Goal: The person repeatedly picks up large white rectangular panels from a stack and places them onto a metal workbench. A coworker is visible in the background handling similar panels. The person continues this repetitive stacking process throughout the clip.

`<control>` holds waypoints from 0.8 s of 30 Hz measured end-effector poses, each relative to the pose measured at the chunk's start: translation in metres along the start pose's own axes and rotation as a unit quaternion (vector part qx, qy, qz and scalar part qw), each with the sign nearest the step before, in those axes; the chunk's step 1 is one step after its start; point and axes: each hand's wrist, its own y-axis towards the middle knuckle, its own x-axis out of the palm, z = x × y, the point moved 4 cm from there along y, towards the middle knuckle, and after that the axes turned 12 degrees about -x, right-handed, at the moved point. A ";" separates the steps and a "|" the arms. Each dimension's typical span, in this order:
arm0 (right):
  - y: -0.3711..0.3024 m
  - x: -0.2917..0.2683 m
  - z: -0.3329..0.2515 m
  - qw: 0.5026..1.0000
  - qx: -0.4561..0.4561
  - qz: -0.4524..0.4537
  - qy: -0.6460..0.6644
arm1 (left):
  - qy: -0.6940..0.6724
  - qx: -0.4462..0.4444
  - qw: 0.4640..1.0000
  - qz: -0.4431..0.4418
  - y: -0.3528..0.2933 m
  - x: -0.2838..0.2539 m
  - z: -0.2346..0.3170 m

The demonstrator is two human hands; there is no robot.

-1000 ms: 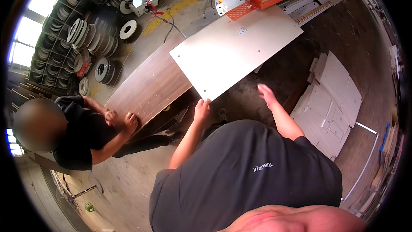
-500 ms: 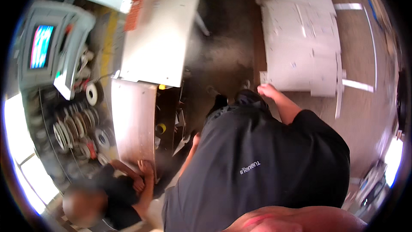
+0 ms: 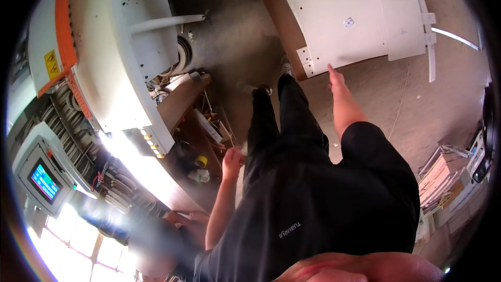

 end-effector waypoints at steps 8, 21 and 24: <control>0.067 0.030 0.006 0.956 0.042 0.046 0.287 | 0.154 -0.034 0.987 -0.012 0.011 0.041 -0.035; -0.050 -0.035 0.075 0.884 -0.008 -0.185 0.429 | 0.101 -0.038 0.994 -0.035 0.004 0.041 -0.008; -0.099 -0.069 0.046 0.910 -0.045 -0.236 0.339 | 0.073 -0.026 0.995 -0.056 0.000 0.041 -0.010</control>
